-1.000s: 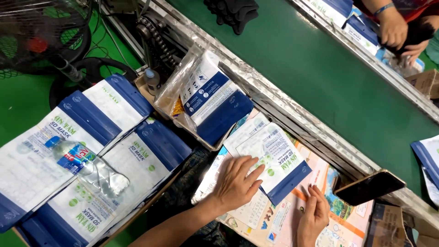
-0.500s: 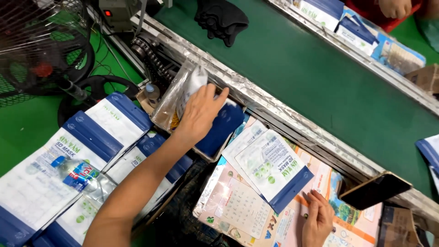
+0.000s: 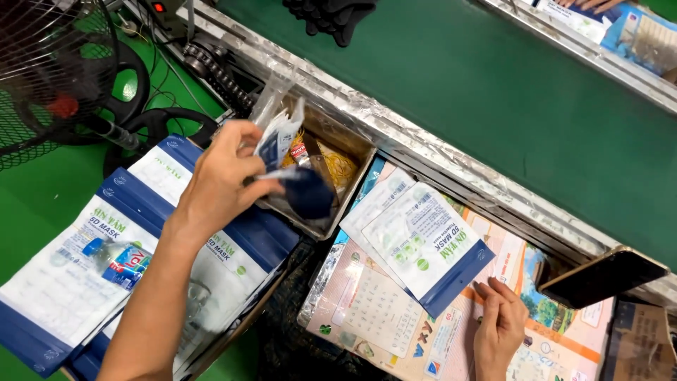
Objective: The recorder picks up face masks from a conveyor belt and inserts them into blue retail pouches.
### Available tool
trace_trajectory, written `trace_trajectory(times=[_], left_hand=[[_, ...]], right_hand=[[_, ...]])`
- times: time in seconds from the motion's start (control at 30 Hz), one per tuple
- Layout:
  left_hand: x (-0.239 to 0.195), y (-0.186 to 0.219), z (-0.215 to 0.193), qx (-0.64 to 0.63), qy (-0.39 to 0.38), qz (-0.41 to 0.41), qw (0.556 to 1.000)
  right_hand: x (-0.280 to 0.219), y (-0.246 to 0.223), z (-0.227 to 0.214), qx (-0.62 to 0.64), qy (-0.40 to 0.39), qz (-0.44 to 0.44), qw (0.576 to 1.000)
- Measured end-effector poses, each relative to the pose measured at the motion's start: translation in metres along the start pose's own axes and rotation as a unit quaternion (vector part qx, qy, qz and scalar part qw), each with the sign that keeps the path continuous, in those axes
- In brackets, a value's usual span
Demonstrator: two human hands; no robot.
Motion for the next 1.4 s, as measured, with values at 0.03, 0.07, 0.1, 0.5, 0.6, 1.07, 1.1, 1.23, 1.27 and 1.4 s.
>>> trace_trajectory(times=[0.03, 0.07, 0.1, 0.5, 0.6, 1.07, 1.1, 1.23, 1.27, 1.4], left_hand=[[0.006, 0.004, -0.001, -0.006, 0.043, 0.033, 0.999], [0.012, 0.008, -0.003, -0.012, 0.086, 0.066, 0.994], [0.017, 0.009, -0.001, -0.011, 0.086, 0.065, 0.994], [0.028, -0.011, 0.037, -0.049, 0.161, -0.020, 0.986], [0.013, -0.009, 0.039, -0.017, 0.225, -0.016, 0.974], [-0.006, 0.069, 0.044, 0.238, 0.229, -0.003, 0.944], [-0.002, 0.076, 0.055, 0.236, 0.236, 0.000, 0.943], [0.034, 0.094, 0.124, 0.045, 0.165, 0.079, 0.982], [0.050, 0.097, 0.147, 0.035, 0.147, 0.130, 0.980], [0.162, 0.091, 0.198, 0.110, 0.131, 0.147, 0.974]], right_hand=[[0.000, 0.000, 0.000, -0.003, 0.000, 0.003, 1.000], [0.000, -0.001, 0.000, -0.007, -0.001, 0.006, 1.000], [0.000, -0.001, 0.000, -0.005, -0.002, 0.005, 1.000], [-0.001, -0.004, -0.001, 0.001, -0.010, 0.009, 1.000], [-0.002, 0.001, -0.001, 0.002, -0.009, 0.001, 1.000], [0.000, 0.017, 0.003, 0.021, -0.003, -0.059, 0.998], [0.002, 0.019, 0.004, 0.022, 0.002, -0.064, 0.998], [0.003, 0.024, 0.008, 0.033, 0.004, -0.065, 0.997], [0.004, 0.026, 0.009, 0.040, 0.004, -0.057, 0.998], [0.003, 0.016, 0.005, 0.054, 0.010, -0.025, 0.998]])
Point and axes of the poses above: each hand's wrist, its own x-axis towards the middle knuckle, its own z-axis out of the palm, y = z × x, the point moved 2 cm from there along x, towards the middle knuckle, and after that the axes turned 14 degrees about y, right-handed, at the moved point
